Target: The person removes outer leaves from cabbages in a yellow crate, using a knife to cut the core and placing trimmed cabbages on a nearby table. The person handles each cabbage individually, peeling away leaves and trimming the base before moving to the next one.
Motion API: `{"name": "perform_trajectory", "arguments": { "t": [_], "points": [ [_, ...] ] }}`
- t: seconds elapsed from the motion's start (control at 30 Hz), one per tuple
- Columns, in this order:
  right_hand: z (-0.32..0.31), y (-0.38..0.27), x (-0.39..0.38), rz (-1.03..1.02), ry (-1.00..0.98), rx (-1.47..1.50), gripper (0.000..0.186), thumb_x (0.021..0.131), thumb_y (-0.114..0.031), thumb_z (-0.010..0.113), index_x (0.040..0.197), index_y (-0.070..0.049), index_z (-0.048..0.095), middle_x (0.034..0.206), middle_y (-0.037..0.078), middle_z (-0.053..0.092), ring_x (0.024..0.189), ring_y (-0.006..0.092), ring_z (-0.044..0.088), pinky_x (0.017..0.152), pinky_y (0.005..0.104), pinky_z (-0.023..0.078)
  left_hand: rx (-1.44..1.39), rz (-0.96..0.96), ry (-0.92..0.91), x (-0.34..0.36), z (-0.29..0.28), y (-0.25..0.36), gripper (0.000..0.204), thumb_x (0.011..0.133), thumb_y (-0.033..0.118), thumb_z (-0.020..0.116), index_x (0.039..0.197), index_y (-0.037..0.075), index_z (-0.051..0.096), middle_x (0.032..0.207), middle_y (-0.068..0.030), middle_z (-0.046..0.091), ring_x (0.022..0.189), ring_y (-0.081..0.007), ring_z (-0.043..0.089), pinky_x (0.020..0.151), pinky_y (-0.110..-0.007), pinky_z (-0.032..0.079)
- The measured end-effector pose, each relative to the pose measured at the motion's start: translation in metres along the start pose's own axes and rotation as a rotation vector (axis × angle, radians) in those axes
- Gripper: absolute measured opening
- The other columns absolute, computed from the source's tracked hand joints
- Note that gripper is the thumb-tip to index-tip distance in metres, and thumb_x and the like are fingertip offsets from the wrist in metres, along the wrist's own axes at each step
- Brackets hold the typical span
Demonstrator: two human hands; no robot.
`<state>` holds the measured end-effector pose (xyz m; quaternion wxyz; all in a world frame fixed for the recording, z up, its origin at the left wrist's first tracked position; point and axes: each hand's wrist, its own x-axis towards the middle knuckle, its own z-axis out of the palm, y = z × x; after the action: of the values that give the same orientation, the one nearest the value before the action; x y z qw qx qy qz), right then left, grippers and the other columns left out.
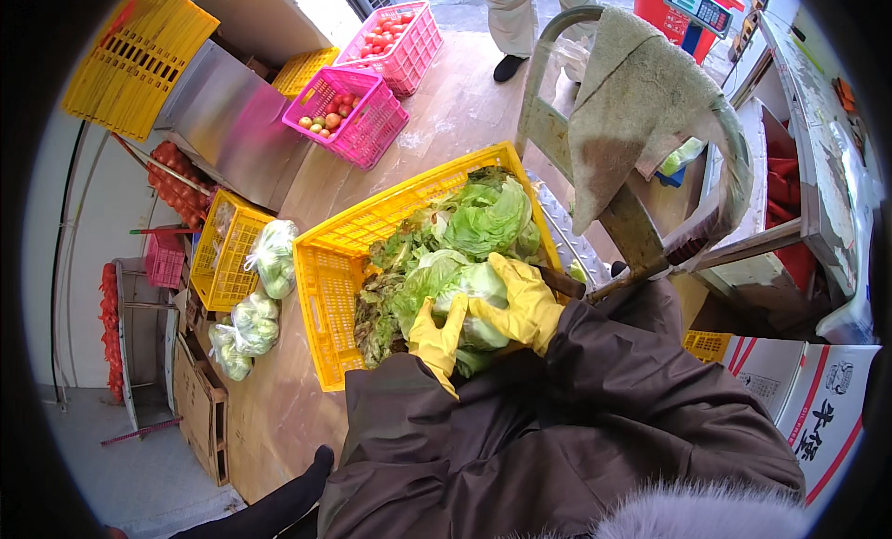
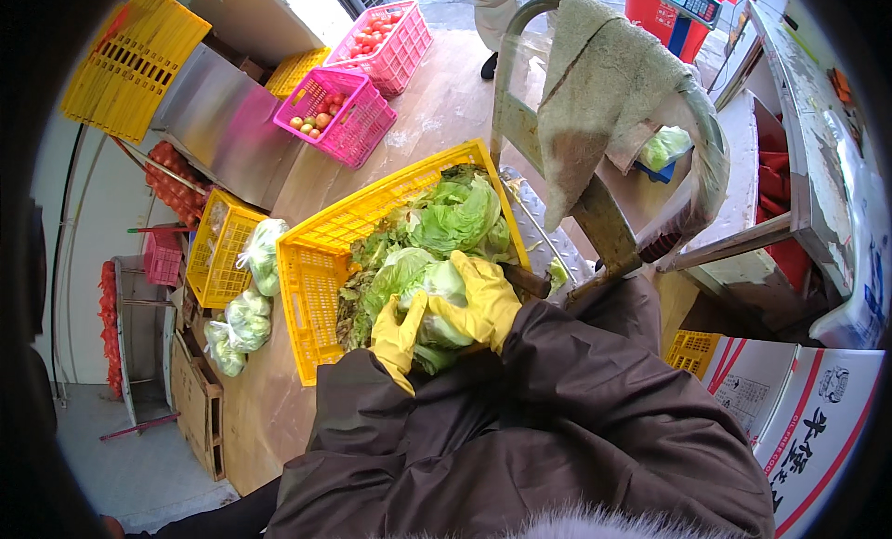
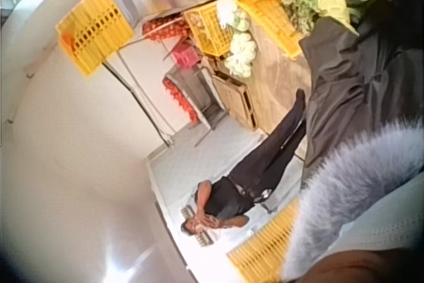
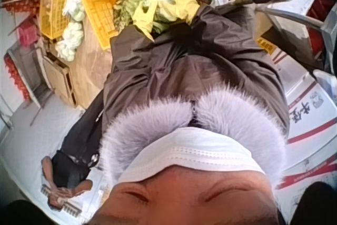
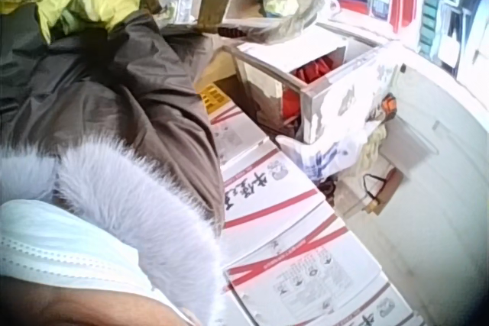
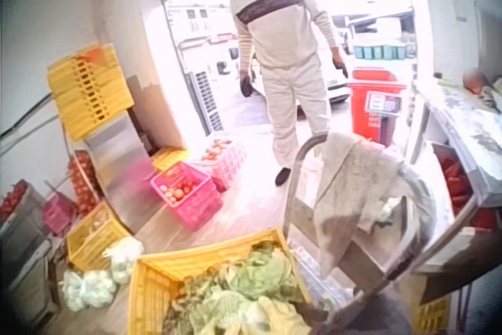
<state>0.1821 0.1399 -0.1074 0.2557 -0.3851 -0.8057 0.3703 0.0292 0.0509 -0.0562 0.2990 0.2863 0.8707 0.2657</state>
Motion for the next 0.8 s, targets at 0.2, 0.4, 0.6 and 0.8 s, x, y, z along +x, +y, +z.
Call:
{"name": "perform_trajectory", "arguments": {
  "t": [0.2, 0.4, 0.6, 0.8],
  "points": [
    [0.011, -0.003, 0.024, 0.197, -0.156, 0.097, 0.069, 0.089, -0.053, 0.065, 0.136, -0.003, 0.056, 0.128, 0.023, 0.059, 0.121, 0.0385, 0.055, 0.104, 0.0403, 0.044, 0.28, 0.038, -0.247, 0.026, -0.003, -0.044, 0.06, 0.097, 0.034, 0.061, 0.153, 0.027, 0.04, 0.124, -0.0324, 0.06, 0.117, -0.0388, 0.059, 0.099, -0.041, 0.046],
    [-0.016, -0.053, -0.01, 0.192, 0.053, 0.168, 0.068, 0.082, -0.035, 0.08, 0.137, -0.004, 0.055, 0.126, 0.023, 0.06, 0.119, 0.0363, 0.057, 0.102, 0.0409, 0.046, -0.659, 0.118, -0.134, 0.025, 0.0, -0.049, 0.049, 0.102, 0.033, 0.059, 0.137, -0.001, 0.056, 0.118, -0.0155, 0.068, 0.099, -0.0259, 0.069, 0.082, -0.036, 0.055],
    [0.008, -0.06, -0.046, -0.084, 0.166, 0.315, 0.049, 0.082, -0.021, 0.082, 0.125, -0.003, 0.065, 0.106, 0.021, 0.066, 0.095, 0.0368, 0.064, 0.085, 0.0392, 0.052, -1.28, 0.066, -0.229, 0.023, 0.004, -0.039, 0.036, 0.102, 0.026, 0.061, 0.129, 0.001, 0.06, 0.116, -0.0111, 0.069, 0.103, -0.022, 0.068, 0.089, -0.033, 0.057],
    [-0.006, -0.018, -0.003, 0.043, -0.266, 0.205, 0.02, 0.09, -0.009, 0.071, 0.107, 0.0, 0.07, 0.091, 0.014, 0.069, 0.083, 0.0204, 0.066, 0.077, 0.0289, 0.053, -0.922, -0.11, -0.034, 0.037, 0.033, -0.067, 0.05, 0.097, 0.042, 0.067, 0.13, 0.005, 0.061, 0.109, -0.0073, 0.069, 0.093, -0.017, 0.066, 0.078, -0.028, 0.053]
  ]
}}
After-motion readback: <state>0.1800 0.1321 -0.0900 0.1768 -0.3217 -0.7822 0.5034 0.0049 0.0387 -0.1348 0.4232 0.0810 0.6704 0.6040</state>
